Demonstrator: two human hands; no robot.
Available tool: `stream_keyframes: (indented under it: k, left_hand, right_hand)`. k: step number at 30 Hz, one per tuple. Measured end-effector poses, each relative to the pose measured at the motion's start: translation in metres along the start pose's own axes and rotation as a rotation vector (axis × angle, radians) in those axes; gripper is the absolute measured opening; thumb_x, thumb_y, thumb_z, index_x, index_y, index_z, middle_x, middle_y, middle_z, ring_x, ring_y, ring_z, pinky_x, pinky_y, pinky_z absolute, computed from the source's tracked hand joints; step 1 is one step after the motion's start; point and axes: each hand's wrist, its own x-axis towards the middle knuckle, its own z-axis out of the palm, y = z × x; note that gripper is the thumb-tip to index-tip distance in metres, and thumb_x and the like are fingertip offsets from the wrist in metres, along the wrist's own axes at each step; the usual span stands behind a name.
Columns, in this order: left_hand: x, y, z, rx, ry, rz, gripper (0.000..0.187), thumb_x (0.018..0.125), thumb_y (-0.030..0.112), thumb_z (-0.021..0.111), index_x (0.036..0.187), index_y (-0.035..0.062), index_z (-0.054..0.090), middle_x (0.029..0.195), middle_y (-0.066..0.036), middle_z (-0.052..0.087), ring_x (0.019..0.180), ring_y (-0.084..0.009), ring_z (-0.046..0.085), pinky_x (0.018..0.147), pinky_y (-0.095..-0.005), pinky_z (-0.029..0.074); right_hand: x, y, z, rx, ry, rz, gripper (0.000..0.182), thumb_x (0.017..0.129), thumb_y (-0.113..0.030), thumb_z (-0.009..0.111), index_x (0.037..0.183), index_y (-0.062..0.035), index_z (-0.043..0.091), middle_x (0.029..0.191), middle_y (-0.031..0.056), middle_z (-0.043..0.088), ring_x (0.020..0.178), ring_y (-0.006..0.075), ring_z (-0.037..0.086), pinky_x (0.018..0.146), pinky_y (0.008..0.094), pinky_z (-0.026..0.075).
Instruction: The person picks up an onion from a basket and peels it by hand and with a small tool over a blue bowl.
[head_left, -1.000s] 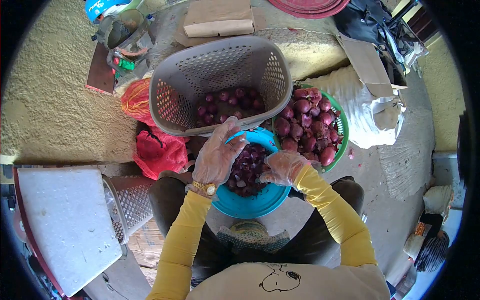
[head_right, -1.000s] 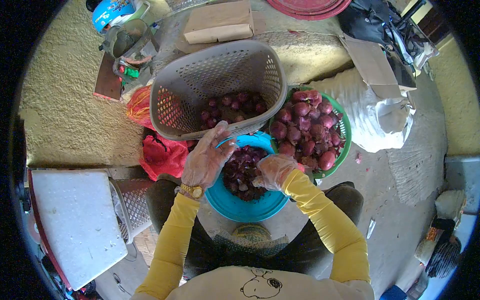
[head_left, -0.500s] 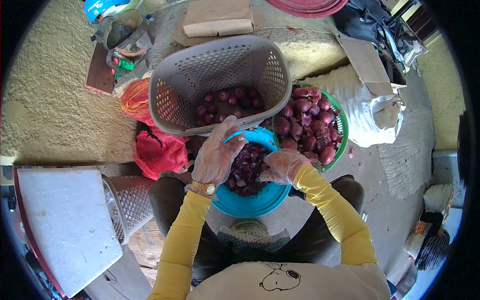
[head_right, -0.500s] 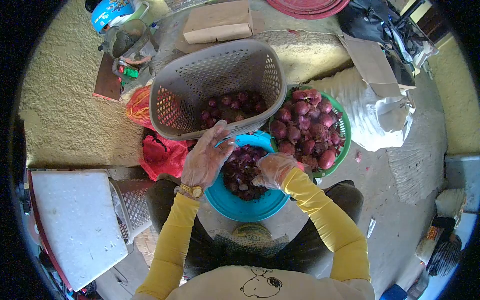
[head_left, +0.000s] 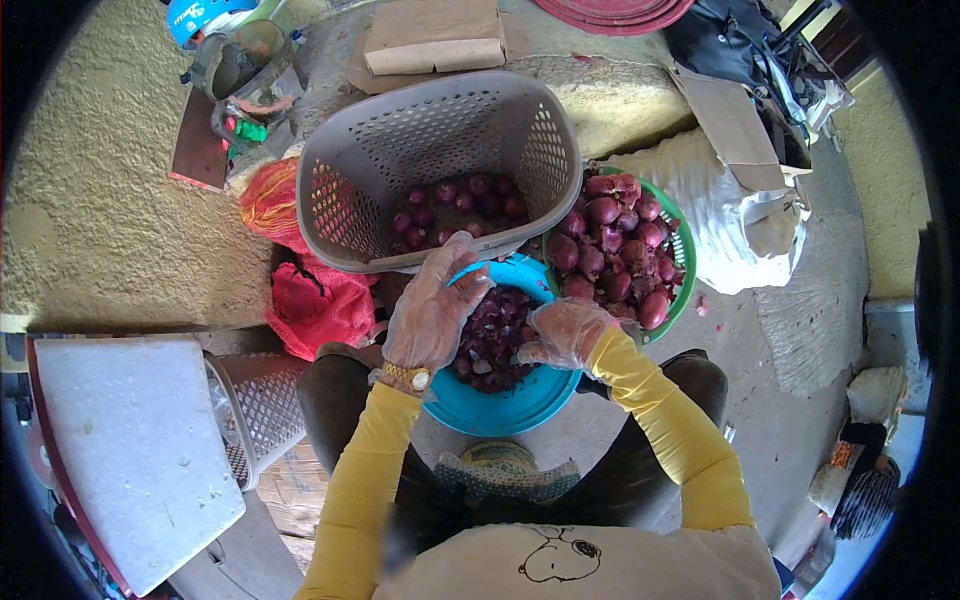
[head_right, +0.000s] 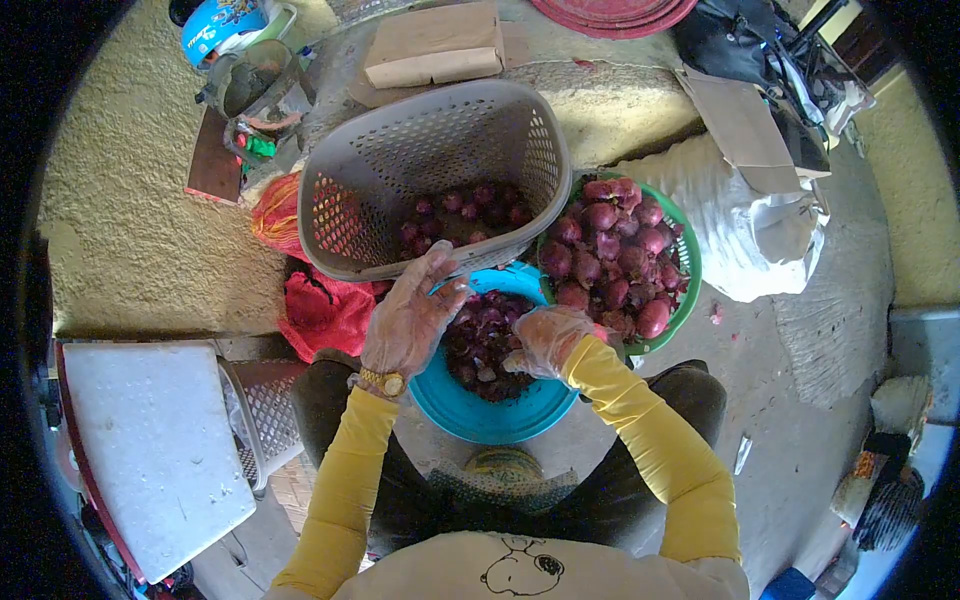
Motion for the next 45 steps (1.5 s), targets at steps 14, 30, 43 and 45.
stream_keyframes:
  k: [14,30,43,45]
  left_hand:
    - [0.009,0.025,0.015,0.296,-0.174,0.069,0.049,0.105,0.035,0.055,0.145,0.0058,0.051,0.143,-0.008,0.052,0.118,-0.0234,0.056,0.107,-0.0393,0.046]
    - [0.030,0.019,0.021,0.411,-0.215,0.119,0.040,0.104,0.007,0.051,0.145,0.0051,0.050,0.134,-0.013,0.055,0.113,-0.0228,0.063,0.099,-0.0352,0.056]
    - [0.037,0.015,0.008,0.281,-0.235,0.048,0.045,0.106,0.024,0.052,0.146,0.0047,0.048,0.136,-0.013,0.054,0.116,-0.0248,0.057,0.106,-0.0392,0.048]
    - [0.039,0.016,0.008,0.268,-0.228,0.034,0.044,0.106,0.024,0.053,0.146,0.0048,0.048,0.136,-0.012,0.054,0.116,-0.0244,0.058,0.106,-0.0386,0.049]
  right_hand:
    - [-0.004,0.018,0.007,-0.069,0.134,0.056,0.062,0.084,-0.068,0.066,0.092,-0.0074,0.076,0.090,0.0183,0.073,0.093,0.0392,0.071,0.083,0.0496,0.055]
    - [0.002,0.226,0.010,0.414,0.613,0.761,0.055,0.090,-0.045,0.071,0.127,-0.0046,0.066,0.125,0.0213,0.069,0.120,0.0354,0.065,0.102,0.0431,0.050]
    - [0.031,0.237,0.019,0.535,0.584,0.904,0.085,0.080,-0.057,0.077,0.134,0.0057,0.059,0.136,0.0267,0.062,0.130,0.0384,0.058,0.109,0.0421,0.047]
    - [0.033,0.240,0.021,0.561,0.599,0.904,0.086,0.080,-0.058,0.077,0.135,0.0060,0.058,0.136,0.0267,0.062,0.128,0.0388,0.059,0.109,0.0425,0.047]
